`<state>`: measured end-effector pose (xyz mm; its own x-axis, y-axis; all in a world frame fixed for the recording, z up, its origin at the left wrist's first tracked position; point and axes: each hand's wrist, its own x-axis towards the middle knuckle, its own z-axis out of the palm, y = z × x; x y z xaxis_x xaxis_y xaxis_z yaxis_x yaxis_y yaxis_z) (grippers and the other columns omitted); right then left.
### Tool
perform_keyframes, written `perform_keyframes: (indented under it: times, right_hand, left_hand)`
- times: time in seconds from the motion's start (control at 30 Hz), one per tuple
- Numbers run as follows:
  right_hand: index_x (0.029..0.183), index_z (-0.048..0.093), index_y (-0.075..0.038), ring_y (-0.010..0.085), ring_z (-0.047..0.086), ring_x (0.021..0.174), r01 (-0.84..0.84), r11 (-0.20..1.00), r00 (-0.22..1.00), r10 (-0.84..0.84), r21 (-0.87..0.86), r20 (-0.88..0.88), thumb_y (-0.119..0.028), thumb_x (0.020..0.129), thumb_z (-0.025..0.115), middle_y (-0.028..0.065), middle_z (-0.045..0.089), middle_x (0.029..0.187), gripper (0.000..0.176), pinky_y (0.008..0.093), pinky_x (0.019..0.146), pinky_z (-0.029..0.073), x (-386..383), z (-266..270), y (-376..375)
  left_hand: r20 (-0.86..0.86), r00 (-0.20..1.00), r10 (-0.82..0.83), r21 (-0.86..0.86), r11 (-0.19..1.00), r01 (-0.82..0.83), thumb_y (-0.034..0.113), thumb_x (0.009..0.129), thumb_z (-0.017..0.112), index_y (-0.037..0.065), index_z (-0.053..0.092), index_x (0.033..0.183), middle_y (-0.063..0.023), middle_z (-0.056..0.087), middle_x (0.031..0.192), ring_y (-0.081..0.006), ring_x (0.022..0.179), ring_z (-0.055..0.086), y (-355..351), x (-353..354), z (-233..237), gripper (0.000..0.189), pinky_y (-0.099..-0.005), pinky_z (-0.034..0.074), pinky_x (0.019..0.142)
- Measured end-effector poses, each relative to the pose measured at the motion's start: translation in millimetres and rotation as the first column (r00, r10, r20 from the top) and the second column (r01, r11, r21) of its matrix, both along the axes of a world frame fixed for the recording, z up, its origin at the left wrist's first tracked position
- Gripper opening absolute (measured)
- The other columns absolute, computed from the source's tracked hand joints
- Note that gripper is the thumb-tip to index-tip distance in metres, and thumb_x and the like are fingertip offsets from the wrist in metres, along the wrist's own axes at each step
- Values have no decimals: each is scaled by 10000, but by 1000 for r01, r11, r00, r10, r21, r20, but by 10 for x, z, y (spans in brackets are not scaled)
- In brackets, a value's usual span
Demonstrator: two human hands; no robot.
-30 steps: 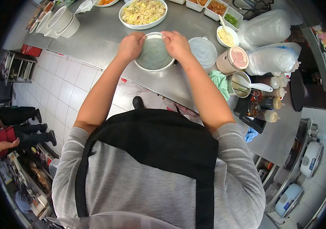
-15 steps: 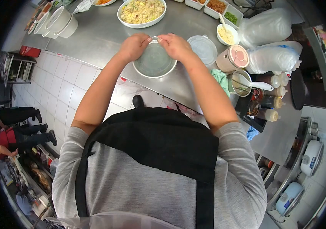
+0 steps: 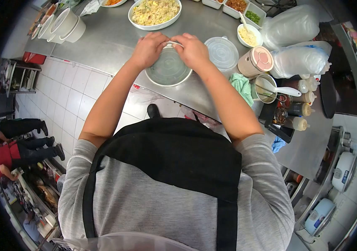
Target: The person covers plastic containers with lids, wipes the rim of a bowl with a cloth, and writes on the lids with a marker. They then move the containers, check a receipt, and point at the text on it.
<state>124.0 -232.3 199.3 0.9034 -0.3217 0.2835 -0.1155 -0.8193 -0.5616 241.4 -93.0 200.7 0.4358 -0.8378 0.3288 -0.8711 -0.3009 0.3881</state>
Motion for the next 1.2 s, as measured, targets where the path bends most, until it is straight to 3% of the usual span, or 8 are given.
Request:
perform_keyframes:
  times: [0.27,0.37,0.67,0.77,0.87,0.97,1.07,1.2]
  right_hand:
    - [930,669,-161,294,541,862,-120,985,988,131,-124,85,-198,813,604,49,592,927,139,392,750,473,108,-153,-117]
    - [867,683,-137,277,546,832,39,976,984,0,-215,179,-200,803,615,51,598,873,113,384,725,475,-18,-56,17]
    - [846,695,-93,276,565,807,58,932,998,-41,-358,55,-245,809,606,48,615,815,180,395,707,477,-148,-71,6]
    - [917,689,-56,304,582,887,9,991,998,-18,-135,-66,-310,867,536,85,644,914,301,390,767,473,-196,-54,-91]
    - [1126,611,-23,332,544,1077,37,952,988,-82,305,134,-360,918,462,162,606,1119,424,373,898,436,-309,-271,-279]
    - [1331,433,-32,344,365,1292,96,995,984,-92,-15,150,-449,914,455,209,408,1371,591,434,1023,334,-505,15,3]
    - [1409,299,-48,361,193,1372,-8,937,996,-24,-350,-88,-540,878,465,198,212,1482,743,525,1061,237,-637,-113,467]
    - [1398,343,-101,357,206,1366,-34,983,999,28,-182,-38,-540,845,521,174,226,1482,728,531,1057,234,-645,-94,389]
  left_hand:
    - [60,998,15,113,993,-22,140,876,520,134,630,976,7,609,981,-224,990,542,-1,-26,-25,149,-492,377,860]
    - [76,996,53,93,994,-60,126,855,528,125,644,959,-22,606,906,-235,954,550,-2,-65,-19,156,-481,403,832]
    - [77,989,-123,-185,973,135,128,800,554,69,678,807,-70,583,833,-309,838,548,-131,-29,-134,137,-419,470,744]
    - [-214,974,-73,92,991,94,160,848,556,53,648,1045,-120,610,1003,-326,1006,536,-81,48,-10,242,-386,442,875]
    - [-637,742,-206,-327,945,-18,212,903,502,32,481,1290,-170,479,1312,-319,1261,394,146,361,-388,427,-369,314,1052]
    - [-247,969,-28,-229,973,-31,257,914,475,20,328,1388,-187,310,1445,-312,1349,280,366,141,-86,550,-370,231,1105]
    - [131,983,-127,42,992,122,284,923,460,38,310,1402,-170,285,1462,-331,1358,256,370,-396,-183,558,-367,242,1097]
    - [-187,979,-85,14,996,89,361,865,537,80,264,1428,-157,268,1473,-360,1373,197,361,-301,-175,686,-502,205,1088]
